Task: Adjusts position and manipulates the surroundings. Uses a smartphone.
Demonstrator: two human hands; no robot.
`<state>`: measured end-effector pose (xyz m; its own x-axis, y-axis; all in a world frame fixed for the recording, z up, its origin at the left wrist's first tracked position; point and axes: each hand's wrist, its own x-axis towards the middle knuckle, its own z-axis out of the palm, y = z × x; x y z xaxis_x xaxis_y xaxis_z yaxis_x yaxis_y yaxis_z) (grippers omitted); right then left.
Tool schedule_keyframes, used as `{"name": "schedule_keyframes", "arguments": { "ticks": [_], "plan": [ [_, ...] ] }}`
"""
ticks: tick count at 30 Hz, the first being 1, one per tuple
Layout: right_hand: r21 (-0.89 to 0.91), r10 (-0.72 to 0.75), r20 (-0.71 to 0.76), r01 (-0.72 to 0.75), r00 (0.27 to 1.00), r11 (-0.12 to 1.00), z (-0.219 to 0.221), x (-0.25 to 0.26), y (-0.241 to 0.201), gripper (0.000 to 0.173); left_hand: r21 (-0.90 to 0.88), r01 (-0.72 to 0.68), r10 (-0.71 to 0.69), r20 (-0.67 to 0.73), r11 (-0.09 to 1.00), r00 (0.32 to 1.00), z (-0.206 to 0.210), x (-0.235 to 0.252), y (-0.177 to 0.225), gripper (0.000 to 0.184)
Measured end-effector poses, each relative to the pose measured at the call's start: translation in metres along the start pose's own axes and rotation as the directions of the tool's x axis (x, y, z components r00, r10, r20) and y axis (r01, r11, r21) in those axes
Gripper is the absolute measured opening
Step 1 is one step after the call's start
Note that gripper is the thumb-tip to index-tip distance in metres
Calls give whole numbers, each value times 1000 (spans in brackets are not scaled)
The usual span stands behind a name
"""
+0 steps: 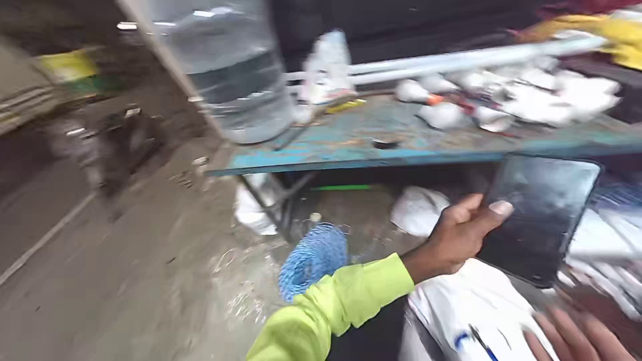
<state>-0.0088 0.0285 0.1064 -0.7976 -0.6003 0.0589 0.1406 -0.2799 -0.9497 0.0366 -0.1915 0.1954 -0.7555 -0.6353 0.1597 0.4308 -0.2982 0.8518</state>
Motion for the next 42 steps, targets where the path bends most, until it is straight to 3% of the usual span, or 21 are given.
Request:
{"name": "schedule_keyframes", "arguments": {
  "ticks": [2,5,9,11,19,27,38,42],
  "plan": [
    [-25,-104,-111,102,988,995,-22,16,5,60,-235,303,-276,138,924,951,39,-11,-67,31],
    [-39,-257,-221,255,941,966,-64,40,16,70,-473,655,-536,379,589,755,68,-22,-146,41],
    [118,-132,-333,180,934,977,-118,51,32,64,-468,800,-592,543,376,596,57,-24,-204,73],
    [179,-95,-321,159,942,971,-130,57,33,65,-494,806,-554,591,327,587,57,-20,-216,78],
    [138,-54,-228,87,972,987,-134,52,33,63,-441,828,-529,637,347,561,71,-19,-236,68],
    [101,-35,-265,64,964,993,-154,42,35,64,-348,868,-556,668,354,494,67,-20,-251,62],
    [-33,-60,-195,55,979,998,-160,44,46,72,-300,866,-650,573,400,499,62,-18,-253,46],
    [-44,-80,-135,75,988,996,-139,52,51,69,-316,812,-629,517,490,581,37,-23,-251,41]
  ]
}}
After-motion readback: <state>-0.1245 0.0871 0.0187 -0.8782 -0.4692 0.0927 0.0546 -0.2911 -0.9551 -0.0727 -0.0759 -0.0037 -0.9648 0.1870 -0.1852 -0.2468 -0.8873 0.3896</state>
